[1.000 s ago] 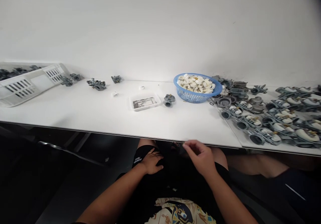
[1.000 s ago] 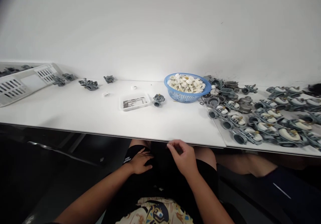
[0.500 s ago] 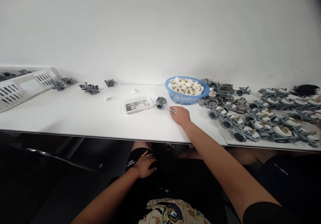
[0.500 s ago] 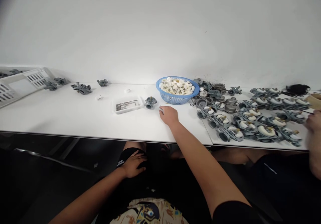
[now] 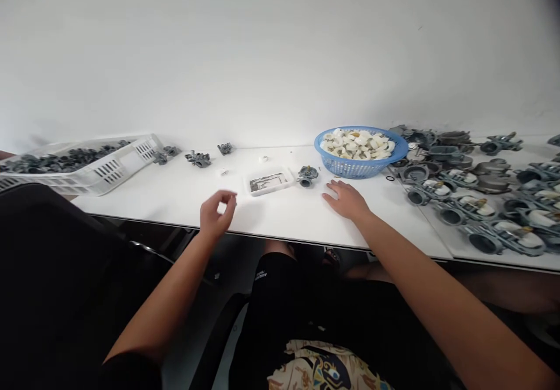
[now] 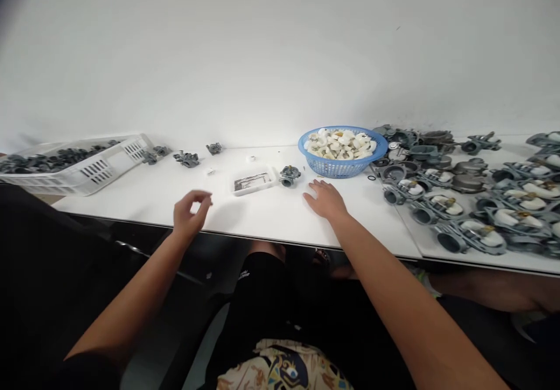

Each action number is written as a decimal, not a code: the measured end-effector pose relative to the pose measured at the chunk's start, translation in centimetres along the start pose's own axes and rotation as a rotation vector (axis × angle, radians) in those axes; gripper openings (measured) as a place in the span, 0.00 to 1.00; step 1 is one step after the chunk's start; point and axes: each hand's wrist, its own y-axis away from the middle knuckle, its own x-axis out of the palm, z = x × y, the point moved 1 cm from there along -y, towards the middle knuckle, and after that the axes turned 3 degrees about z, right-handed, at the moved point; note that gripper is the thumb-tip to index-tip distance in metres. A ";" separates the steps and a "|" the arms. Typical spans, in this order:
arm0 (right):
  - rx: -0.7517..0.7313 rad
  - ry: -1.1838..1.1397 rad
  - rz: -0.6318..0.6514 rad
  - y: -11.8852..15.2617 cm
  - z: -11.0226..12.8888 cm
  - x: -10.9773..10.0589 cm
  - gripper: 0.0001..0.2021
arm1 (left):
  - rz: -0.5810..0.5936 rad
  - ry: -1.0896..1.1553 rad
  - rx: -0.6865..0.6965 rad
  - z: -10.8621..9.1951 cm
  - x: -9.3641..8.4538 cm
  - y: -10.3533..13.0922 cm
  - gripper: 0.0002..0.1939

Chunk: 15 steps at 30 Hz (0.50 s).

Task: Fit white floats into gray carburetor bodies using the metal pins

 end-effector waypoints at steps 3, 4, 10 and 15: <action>-0.004 -0.021 -0.038 0.4 0.3 -0.4 0.25 | 0.075 -0.112 -0.133 3.2 2.2 -4.9 0.15; -0.007 -0.029 -0.059 0.7 0.4 -0.6 0.24 | 0.061 -0.131 -0.153 4.2 3.1 -5.8 0.16; -0.141 -0.158 -0.280 5.4 4.3 0.0 0.20 | -0.059 -0.315 -0.310 8.9 4.1 -7.3 0.23; -0.710 -0.541 -0.010 11.9 19.4 0.3 0.21 | 0.056 -0.416 -0.472 11.7 4.2 -8.5 0.39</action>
